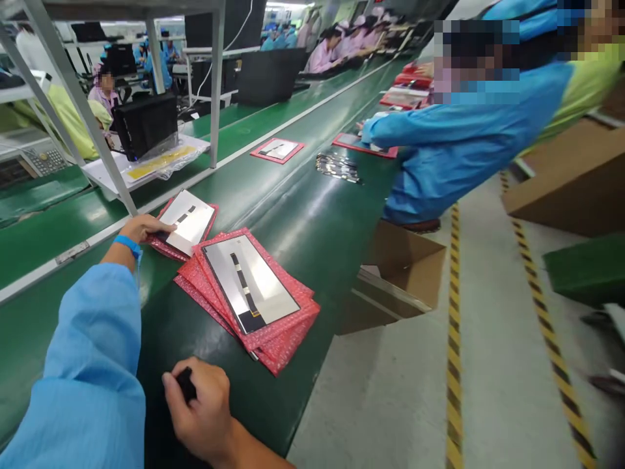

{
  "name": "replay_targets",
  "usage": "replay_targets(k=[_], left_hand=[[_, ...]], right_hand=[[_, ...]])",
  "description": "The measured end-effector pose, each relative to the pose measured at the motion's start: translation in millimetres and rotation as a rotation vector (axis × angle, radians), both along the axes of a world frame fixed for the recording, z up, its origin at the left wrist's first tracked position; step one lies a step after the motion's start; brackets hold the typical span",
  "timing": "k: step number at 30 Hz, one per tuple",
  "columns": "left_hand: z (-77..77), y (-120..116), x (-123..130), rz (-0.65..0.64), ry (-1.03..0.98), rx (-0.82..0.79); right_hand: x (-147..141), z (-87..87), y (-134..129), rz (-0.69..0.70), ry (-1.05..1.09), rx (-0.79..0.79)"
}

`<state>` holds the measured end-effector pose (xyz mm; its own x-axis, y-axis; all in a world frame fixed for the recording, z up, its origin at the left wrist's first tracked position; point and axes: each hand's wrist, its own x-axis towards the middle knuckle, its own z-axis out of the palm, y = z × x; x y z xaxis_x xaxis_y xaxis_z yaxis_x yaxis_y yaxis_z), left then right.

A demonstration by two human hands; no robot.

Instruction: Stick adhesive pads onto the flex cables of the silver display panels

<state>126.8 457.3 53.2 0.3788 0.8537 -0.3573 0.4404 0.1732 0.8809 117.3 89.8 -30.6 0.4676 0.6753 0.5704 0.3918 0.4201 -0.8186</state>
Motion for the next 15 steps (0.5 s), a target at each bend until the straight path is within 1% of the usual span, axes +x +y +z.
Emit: replay_targets(k=[3, 6, 8, 10, 12, 13, 15], left_hand=[[17.3, -26.8, -13.8, 0.064, -0.063, -0.083], [38.0, -60.1, -29.0, 0.165, -0.181, -0.074], [51.0, -91.0, -47.3, 0.243, -0.259, -0.043], [58.4, -133.4, -73.8, 0.314, -0.327, -0.003], [55.8, -188.8, -103.9, 0.367, -0.376, 0.028], [49.9, -220.3, -118.2, 0.388, -0.392, 0.036], [29.7, -286.3, -141.4, 0.431, -0.412, 0.038]], right_hand=[[2.1, 0.9, 5.3, -0.01, 0.042, 0.007], [5.9, 0.2, 8.2, -0.017, 0.14, 0.015], [12.9, -0.6, 6.1, -0.027, 0.26, 0.033], [24.8, -1.4, 0.4, -0.063, 0.424, 0.07], [41.4, -3.4, -7.1, -0.158, 0.614, 0.119], [50.8, -5.2, -11.0, -0.227, 0.701, 0.153], [69.4, -9.9, -19.6, -0.361, 0.825, 0.216]])
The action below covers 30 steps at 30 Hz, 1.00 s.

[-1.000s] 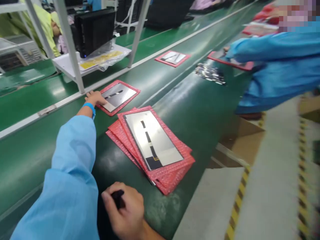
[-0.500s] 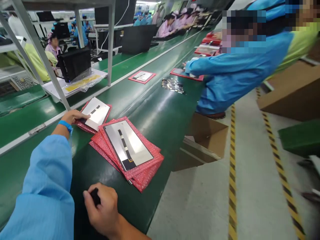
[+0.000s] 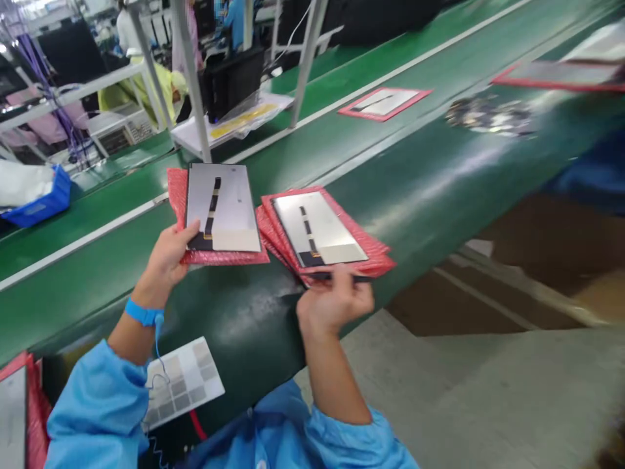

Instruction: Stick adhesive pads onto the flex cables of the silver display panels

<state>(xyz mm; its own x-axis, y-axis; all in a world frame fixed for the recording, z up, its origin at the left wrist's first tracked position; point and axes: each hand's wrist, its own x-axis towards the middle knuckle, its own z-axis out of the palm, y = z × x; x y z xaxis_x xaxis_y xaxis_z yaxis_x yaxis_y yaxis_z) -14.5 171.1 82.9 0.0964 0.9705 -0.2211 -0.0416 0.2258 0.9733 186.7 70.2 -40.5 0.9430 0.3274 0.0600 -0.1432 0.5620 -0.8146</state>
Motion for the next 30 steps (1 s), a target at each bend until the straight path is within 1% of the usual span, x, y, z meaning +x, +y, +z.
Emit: replay_targets(k=[2, 4, 6, 7, 9, 11, 13, 15, 18, 20, 21, 23, 24, 26, 28, 30], left_hand=[[-27.4, -62.0, -13.4, 0.04, -0.003, -0.019], [-55.3, -112.3, -17.3, 0.067, 0.022, -0.046], [-77.1, -148.3, -15.4, 0.076, 0.095, -0.063], [-84.4, -161.6, -14.3, 0.072, 0.156, -0.063], [-90.5, -182.3, -15.6, 0.039, 0.316, -0.043], [-87.8, -199.7, -24.5, -0.004, 0.506, -0.005], [-82.5, -217.8, -40.8, -0.028, 0.694, 0.055], [-81.6, -236.9, -61.4, -0.051, 0.852, 0.137], [-92.4, -262.2, -92.4, -0.112, 1.017, 0.252], [-101.8, -271.2, -108.0, -0.138, 1.093, 0.314], [-105.2, -271.5, -113.7, -0.14, 1.12, 0.344], [-108.6, -261.4, -121.4, -0.121, 1.153, 0.398], [-109.1, -251.1, -123.9, -0.098, 1.168, 0.425], [-109.9, -223.1, -127.4, -0.063, 1.21, 0.468], [-112.8, -193.6, -129.8, -0.076, 1.257, 0.479], [-117.6, -172.2, -131.3, -0.118, 1.292, 0.452]], right_hand=[[14.4, -4.1, -10.6, -0.05, 0.054, -0.006], [20.9, -6.0, -22.0, -0.03, 0.05, -0.032], [18.7, -5.8, -32.0, 0.034, 0.021, -0.067], [15.0, -5.0, -36.0, 0.073, 0.004, -0.084], [4.7, -1.8, -42.2, 0.15, -0.03, -0.118], [-7.3, 4.0, -47.0, 0.232, -0.062, -0.156], [-20.0, 12.0, -51.4, 0.323, -0.108, -0.185], [-34.4, 20.7, -56.5, 0.437, -0.188, -0.176], [-60.8, 29.8, -63.2, 0.672, -0.289, -0.178], [-80.5, 30.4, -62.0, 0.85, -0.337, -0.216], [-90.3, 28.8, -58.3, 0.934, -0.366, -0.226], [-108.7, 22.7, -43.9, 1.07, -0.428, -0.205], [-117.1, 18.3, -33.9, 1.12, -0.451, -0.187], [-131.3, 7.9, -11.4, 1.206, -0.478, -0.169], [-141.5, -3.9, 8.7, 1.258, -0.485, -0.176], [-147.2, -15.1, 21.1, 1.268, -0.467, -0.207]])
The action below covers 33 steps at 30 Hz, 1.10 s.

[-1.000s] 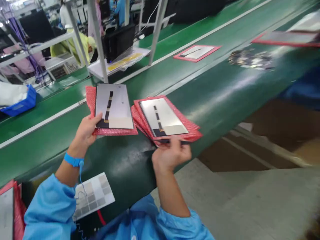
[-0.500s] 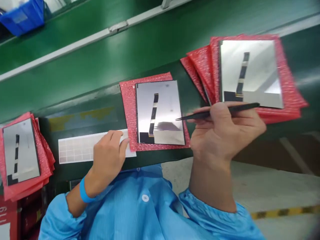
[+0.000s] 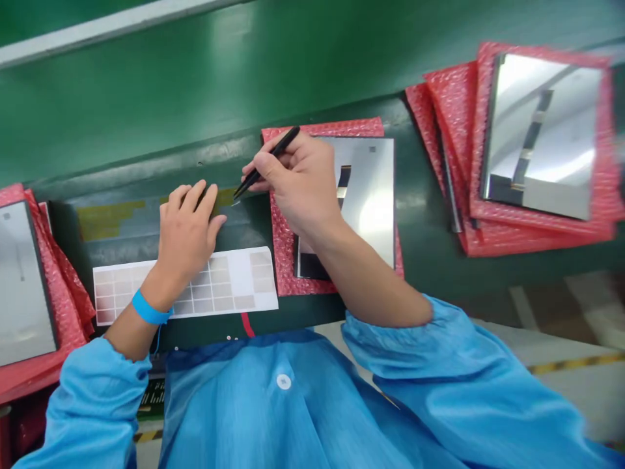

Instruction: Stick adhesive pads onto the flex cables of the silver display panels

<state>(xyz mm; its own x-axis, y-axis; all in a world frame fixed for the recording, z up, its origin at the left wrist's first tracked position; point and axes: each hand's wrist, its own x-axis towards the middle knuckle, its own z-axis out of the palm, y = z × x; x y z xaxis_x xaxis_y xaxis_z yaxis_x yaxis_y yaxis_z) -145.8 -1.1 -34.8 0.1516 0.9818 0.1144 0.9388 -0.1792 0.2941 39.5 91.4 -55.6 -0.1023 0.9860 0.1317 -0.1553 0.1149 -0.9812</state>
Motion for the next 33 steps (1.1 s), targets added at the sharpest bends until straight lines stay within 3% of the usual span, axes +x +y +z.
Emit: replay_targets(k=[5, 12, 22, 33], left_hand=[[-8.9, 7.2, -1.0, 0.001, -0.002, 0.003], [-8.9, 2.8, 1.7, -0.008, -0.022, 0.008], [-5.0, 4.2, 4.6, 0.003, -0.016, -0.05], [-6.2, 4.6, 2.4, -0.005, 0.003, 0.0]], right_hand=[[-0.4, -13.5, 0.7, -0.047, -0.023, -0.029], [1.1, -8.5, -4.7, -0.102, -0.085, -0.049], [4.5, -3.0, 1.9, -0.053, -0.095, -0.082], [0.2, -5.7, 6.2, -0.067, -0.064, 0.028]])
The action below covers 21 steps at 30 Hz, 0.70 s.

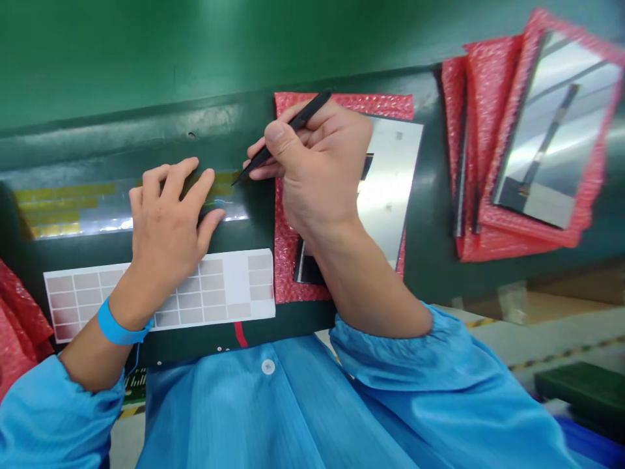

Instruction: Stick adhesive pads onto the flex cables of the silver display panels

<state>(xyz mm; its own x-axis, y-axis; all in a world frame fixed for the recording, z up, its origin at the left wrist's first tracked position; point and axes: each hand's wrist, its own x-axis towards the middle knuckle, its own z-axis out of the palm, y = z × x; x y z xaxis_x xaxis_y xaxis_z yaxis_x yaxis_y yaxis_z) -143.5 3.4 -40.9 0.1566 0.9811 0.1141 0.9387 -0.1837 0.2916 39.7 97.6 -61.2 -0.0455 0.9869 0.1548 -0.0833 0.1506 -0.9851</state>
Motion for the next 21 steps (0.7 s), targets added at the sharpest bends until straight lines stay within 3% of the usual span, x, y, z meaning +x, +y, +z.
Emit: replay_targets(k=[5, 9, 11, 14, 16, 18, 21], left_hand=[[-4.6, 5.5, -9.2, -0.008, -0.001, 0.049], [8.3, -3.2, -6.6, -0.026, -0.052, 0.139], [19.2, -18.0, 9.4, -0.09, -0.098, 0.216], [27.3, -45.4, 52.4, -0.275, -0.181, 0.24], [22.3, -59.3, 83.8, -0.358, -0.203, 0.205], [11.5, -66.7, 107.3, -0.352, -0.207, 0.189], [-2.9, -68.0, 121.7, -0.301, -0.203, 0.167]], right_hand=[[39.4, 20.3, -12.4, -0.076, 0.097, 0.059], [85.7, 28.9, -46.7, -0.21, 0.069, -0.023], [102.0, 22.7, -62.8, -0.292, 0.085, -0.056], [113.9, 9.3, -74.4, -0.387, 0.156, -0.047], [117.5, 4.4, -74.9, -0.409, 0.191, -0.013], [122.1, 5.0, -74.6, -0.398, 0.179, -0.02], [133.0, 12.0, -79.7, -0.342, 0.097, -0.114]])
